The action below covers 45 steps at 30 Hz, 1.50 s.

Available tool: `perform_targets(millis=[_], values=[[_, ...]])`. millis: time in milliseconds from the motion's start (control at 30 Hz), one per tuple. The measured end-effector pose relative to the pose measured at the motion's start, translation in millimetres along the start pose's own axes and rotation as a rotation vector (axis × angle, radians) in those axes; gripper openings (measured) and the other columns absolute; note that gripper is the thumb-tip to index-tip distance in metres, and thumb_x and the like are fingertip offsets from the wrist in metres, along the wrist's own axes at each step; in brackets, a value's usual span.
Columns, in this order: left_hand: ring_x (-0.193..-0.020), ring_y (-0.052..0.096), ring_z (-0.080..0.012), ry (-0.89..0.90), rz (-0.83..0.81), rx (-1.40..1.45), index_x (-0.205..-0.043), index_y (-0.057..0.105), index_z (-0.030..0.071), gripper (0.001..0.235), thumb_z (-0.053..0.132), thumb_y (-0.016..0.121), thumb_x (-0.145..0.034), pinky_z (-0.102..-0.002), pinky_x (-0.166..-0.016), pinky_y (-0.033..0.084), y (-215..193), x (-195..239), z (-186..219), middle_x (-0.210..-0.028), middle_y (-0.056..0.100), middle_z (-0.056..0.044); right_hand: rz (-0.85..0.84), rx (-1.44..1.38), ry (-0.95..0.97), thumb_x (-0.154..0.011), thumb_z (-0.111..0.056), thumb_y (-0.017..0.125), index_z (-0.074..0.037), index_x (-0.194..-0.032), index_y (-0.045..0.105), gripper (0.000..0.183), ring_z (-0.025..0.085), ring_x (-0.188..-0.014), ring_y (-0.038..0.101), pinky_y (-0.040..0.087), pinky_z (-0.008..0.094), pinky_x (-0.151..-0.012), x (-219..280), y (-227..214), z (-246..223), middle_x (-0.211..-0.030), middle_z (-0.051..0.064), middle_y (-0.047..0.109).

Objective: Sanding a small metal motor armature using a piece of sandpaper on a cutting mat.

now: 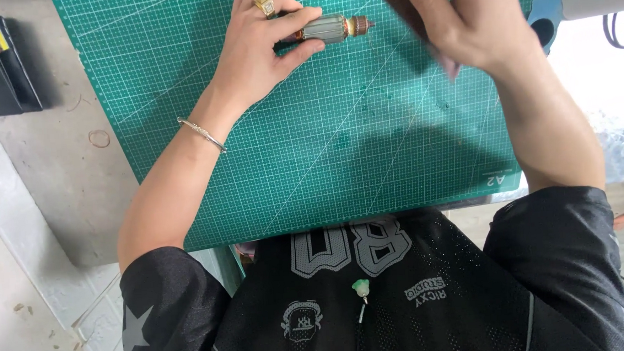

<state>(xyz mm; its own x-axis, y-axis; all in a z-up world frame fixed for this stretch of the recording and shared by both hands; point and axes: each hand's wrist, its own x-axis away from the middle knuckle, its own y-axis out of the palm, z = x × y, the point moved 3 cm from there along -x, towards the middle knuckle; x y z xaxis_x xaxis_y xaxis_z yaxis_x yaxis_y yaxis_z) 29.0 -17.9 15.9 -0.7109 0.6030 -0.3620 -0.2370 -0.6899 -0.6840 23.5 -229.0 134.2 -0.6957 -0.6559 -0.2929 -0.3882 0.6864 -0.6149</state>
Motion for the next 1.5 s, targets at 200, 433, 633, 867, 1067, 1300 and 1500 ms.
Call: perform_targets(millis=[200, 433, 633, 867, 1067, 1300, 1500], values=[[-0.092, 0.046, -0.0249, -0.025, -0.025, -0.007, -0.114, 0.067, 0.010, 0.026, 0.029, 0.066, -0.097, -0.040, -0.086, 0.034, 0, -1, 2, -0.100, 0.059, -0.002, -0.039, -0.298, 0.050, -0.106, -0.018, 0.024, 0.010, -0.100, 0.043, 0.035, 0.014, -0.045, 0.036, 0.032, 0.025, -0.051, 0, 10, -9, -0.054, 0.007, 0.034], [-0.097, 0.050, -0.0245, -0.036, -0.017, -0.015, -0.113, 0.069, 0.004, 0.029, 0.027, 0.068, -0.095, -0.042, -0.091, 0.033, -3, -3, 6, -0.101, 0.062, -0.005, 0.003, -0.242, 0.105, -0.106, -0.023, 0.025, 0.010, -0.090, 0.050, 0.045, 0.010, -0.037, 0.039, 0.038, 0.026, -0.060, -17, 14, -41, -0.044, 0.002, 0.035], [-0.093, 0.054, -0.0243, 0.023, 0.069, 0.095, -0.110, 0.068, 0.000, 0.027, 0.024, 0.062, -0.100, -0.042, -0.091, 0.034, -11, -5, 14, -0.098, 0.058, -0.008, -0.026, -0.251, 0.173, -0.105, -0.025, 0.029, 0.009, -0.079, 0.055, 0.050, 0.019, -0.055, 0.054, 0.034, 0.026, -0.049, -3, 23, -23, -0.067, 0.014, 0.057], [-0.079, 0.050, -0.0166, -0.148, 0.229, 0.599, -0.124, 0.054, 0.002, 0.076, 0.065, 0.022, -0.096, -0.029, -0.067, 0.042, -25, -8, 53, -0.099, 0.052, -0.008, 0.013, -0.087, 0.315, -0.110, -0.016, 0.039, -0.002, -0.073, 0.040, 0.039, 0.013, -0.058, 0.030, 0.024, 0.032, -0.056, 2, 41, -8, -0.061, 0.004, 0.035], [-0.098, 0.052, -0.0227, -0.150, 0.324, 0.413, -0.094, 0.064, -0.003, 0.037, 0.030, 0.050, -0.098, -0.034, -0.075, 0.046, -28, -8, 59, -0.112, 0.051, -0.010, 0.069, -0.095, 0.212, -0.108, -0.009, 0.046, 0.003, -0.102, 0.044, 0.014, 0.012, -0.057, 0.050, 0.036, 0.025, -0.055, -3, 50, -6, -0.070, 0.005, 0.059], [-0.095, 0.052, -0.0257, -0.041, 0.269, 0.582, -0.085, 0.060, -0.006, 0.045, 0.027, 0.034, -0.103, -0.038, -0.081, 0.044, -36, -16, 69, -0.107, 0.053, -0.014, 0.103, -0.222, 0.335, -0.109, -0.008, 0.045, -0.002, -0.080, 0.041, 0.030, 0.017, -0.060, 0.060, 0.035, 0.025, -0.051, -1, 50, 3, -0.065, 0.008, 0.056], [-0.094, 0.050, -0.0252, -0.063, 0.250, 0.627, -0.078, 0.050, -0.003, 0.042, 0.027, 0.035, -0.103, -0.038, -0.081, 0.039, -36, -15, 68, -0.108, 0.052, -0.012, 0.146, -0.174, 0.322, -0.108, -0.017, 0.052, -0.005, -0.073, 0.038, 0.040, 0.012, -0.058, 0.024, 0.019, 0.029, -0.055, 5, 52, 13, -0.060, 0.000, 0.029]])
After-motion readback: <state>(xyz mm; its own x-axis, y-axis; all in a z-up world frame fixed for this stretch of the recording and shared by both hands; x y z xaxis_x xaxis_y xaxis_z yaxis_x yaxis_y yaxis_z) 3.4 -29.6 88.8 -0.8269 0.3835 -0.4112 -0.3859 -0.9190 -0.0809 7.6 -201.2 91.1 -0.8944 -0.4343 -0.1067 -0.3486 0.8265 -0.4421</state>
